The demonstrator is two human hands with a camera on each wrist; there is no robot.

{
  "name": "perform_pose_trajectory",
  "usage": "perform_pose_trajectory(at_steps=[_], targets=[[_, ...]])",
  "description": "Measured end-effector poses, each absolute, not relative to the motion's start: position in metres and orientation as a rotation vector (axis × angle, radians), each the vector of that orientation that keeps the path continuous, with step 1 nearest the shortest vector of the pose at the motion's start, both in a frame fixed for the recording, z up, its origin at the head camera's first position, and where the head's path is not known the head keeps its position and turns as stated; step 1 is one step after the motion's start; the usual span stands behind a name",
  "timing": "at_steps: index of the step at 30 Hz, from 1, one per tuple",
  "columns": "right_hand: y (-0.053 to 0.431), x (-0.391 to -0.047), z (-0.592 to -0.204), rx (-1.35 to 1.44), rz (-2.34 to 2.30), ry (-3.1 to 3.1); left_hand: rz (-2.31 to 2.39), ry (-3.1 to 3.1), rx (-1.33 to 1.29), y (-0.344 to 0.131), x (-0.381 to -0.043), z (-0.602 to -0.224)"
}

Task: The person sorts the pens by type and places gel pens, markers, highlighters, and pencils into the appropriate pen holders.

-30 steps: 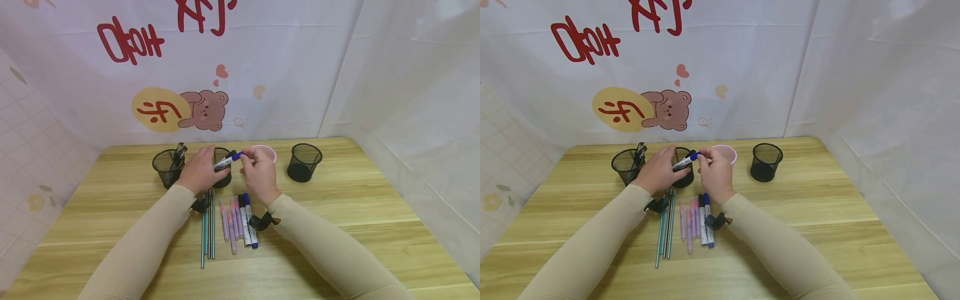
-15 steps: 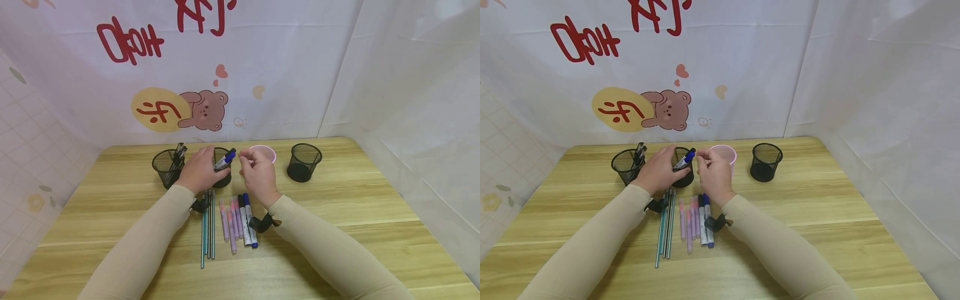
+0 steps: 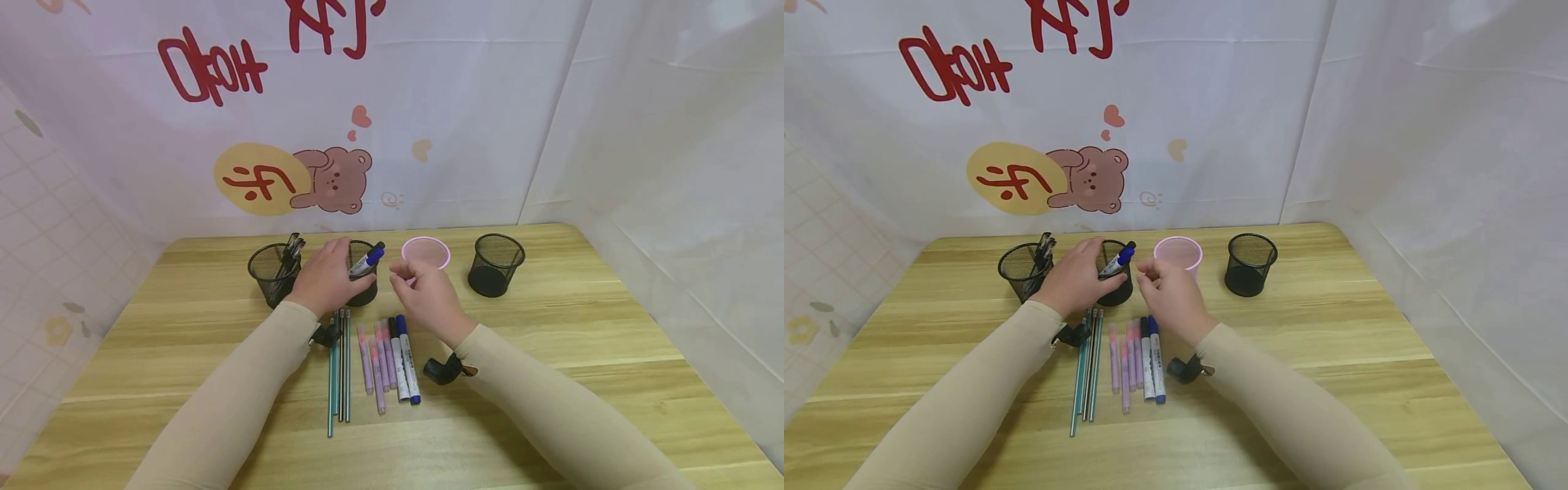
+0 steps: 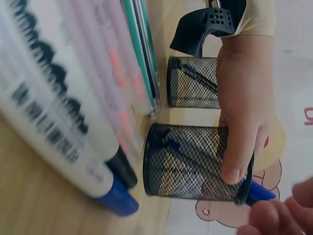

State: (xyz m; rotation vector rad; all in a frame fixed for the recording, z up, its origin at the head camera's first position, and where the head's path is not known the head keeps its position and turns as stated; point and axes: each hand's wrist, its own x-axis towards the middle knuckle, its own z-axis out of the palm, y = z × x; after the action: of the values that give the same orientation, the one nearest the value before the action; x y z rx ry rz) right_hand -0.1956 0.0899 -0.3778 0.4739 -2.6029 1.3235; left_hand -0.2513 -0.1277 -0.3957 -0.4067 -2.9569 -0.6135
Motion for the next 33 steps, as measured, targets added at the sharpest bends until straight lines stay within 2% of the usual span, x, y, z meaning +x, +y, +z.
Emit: perform_pose_trajectory(at_steps=[16,33], targets=[[0.108,-0.196,-0.391,0.718,0.71,-3.276,-0.618,-2.962,-0.388,-0.127,-0.252,-0.395],[0.105,-0.199,-0.401,0.74,0.656,-3.359,-0.608,-2.968,-0.377,-0.127,-0.253,-0.396]])
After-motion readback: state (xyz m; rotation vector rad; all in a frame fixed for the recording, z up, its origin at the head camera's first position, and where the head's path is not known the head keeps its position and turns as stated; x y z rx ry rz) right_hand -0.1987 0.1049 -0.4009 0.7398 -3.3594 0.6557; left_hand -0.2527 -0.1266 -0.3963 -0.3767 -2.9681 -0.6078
